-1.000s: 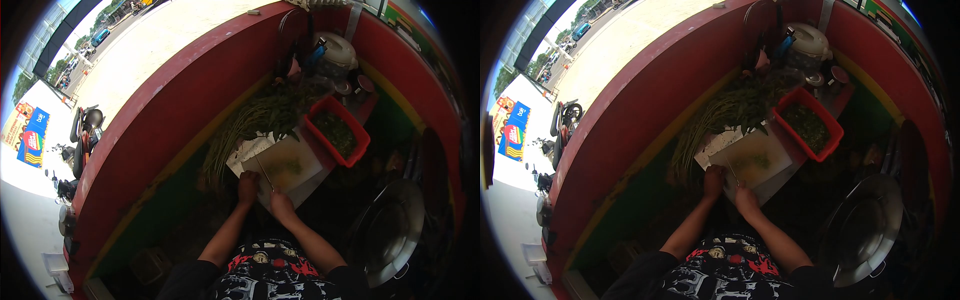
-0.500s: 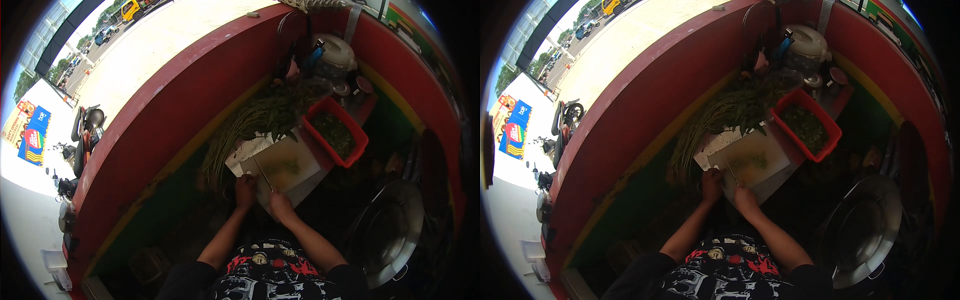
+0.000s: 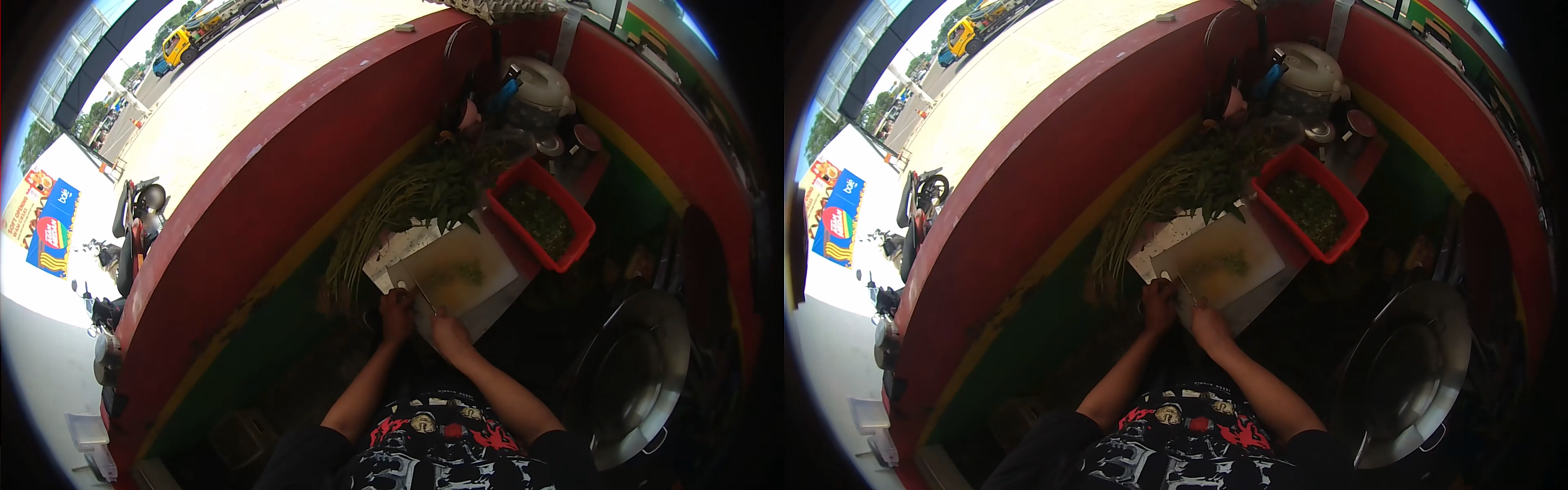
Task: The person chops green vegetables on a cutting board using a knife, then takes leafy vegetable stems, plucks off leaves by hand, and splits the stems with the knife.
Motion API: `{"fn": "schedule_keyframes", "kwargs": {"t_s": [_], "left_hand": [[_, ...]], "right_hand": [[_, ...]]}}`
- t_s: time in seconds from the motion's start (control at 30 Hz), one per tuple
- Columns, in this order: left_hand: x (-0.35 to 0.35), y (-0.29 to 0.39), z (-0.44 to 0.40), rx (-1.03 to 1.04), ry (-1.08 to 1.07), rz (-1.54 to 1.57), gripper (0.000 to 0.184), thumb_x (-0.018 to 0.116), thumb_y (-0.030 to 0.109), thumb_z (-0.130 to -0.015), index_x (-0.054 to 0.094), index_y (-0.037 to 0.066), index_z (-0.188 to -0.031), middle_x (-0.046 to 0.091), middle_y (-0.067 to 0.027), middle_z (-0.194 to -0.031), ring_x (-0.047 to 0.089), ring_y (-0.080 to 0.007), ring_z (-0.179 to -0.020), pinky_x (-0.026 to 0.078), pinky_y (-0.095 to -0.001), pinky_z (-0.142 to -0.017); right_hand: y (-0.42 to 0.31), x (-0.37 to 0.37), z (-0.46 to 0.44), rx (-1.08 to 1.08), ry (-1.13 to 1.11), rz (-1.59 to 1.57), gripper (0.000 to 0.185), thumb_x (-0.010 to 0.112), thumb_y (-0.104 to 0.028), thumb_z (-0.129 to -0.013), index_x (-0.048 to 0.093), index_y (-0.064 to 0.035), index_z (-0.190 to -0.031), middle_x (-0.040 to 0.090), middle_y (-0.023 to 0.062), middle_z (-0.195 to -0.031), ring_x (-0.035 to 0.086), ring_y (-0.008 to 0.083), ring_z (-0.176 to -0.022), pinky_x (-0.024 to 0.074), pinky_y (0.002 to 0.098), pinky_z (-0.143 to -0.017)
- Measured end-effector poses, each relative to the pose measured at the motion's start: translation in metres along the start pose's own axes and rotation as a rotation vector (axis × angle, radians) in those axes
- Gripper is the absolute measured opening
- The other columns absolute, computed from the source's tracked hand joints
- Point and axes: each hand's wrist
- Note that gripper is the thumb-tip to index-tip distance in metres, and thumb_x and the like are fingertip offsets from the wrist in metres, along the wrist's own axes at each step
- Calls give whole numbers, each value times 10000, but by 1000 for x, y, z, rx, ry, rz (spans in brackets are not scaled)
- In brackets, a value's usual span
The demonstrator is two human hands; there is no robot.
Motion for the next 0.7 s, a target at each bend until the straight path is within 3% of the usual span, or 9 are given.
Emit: {"fn": "schedule_keyframes", "kwargs": {"t_s": [0.2,0.37,0.47,0.57,0.63,0.7], "left_hand": [[4,3,-1,1,54,-14,578,629,8,-755,704,202,-1294,596,-76,-1142,540,-315,-1082,449,-436,-947],[-20,40,-10,60,-46,-310,503,639,76,-789,693,175,-1280,583,-94,-1216,544,-319,-1118,446,-453,-958],[-5,31,-15,208,-56,-367,492,605,89,-814,674,163,-1295,566,-108,-1257,538,-328,-1141,444,-459,-957],[-3,38,-16,244,-66,-390,519,570,97,-834,636,165,-1344,554,-119,-1280,531,-335,-1152,445,-454,-958],[-5,38,-17,253,-81,-405,534,567,99,-834,620,162,-1362,549,-123,-1286,530,-334,-1154,445,-456,-959],[-5,38,-16,262,-99,-417,551,563,100,-834,604,160,-1380,543,-127,-1292,529,-333,-1156,445,-457,-961]], "right_hand": [[30,19,-9,7,95,107,296,472,-254,-1036,496,32,-1110,687,279,-774,699,469,-754,563,569,-663],[44,18,-11,0,103,216,294,471,-240,-1032,501,39,-1120,698,259,-768,710,439,-712,580,539,-620],[35,10,-8,6,108,207,231,462,-139,-994,528,55,-1099,704,250,-755,721,444,-750,590,541,-645],[33,6,-9,59,67,75,260,470,-179,-1009,520,47,-1128,705,274,-814,712,465,-813,579,560,-699],[35,8,-12,121,42,-54,337,480,-290,-1034,498,20,-1167,689,310,-853,681,510,-846,542,599,-742],[35,11,-11,125,54,-71,334,478,-287,-1036,502,20,-1163,689,307,-846,681,508,-839,544,598,-737]]}}
Point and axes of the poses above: each hand's wrist, its own z-axis away from the middle knuckle, its own x-axis out of the palm, y = z × x
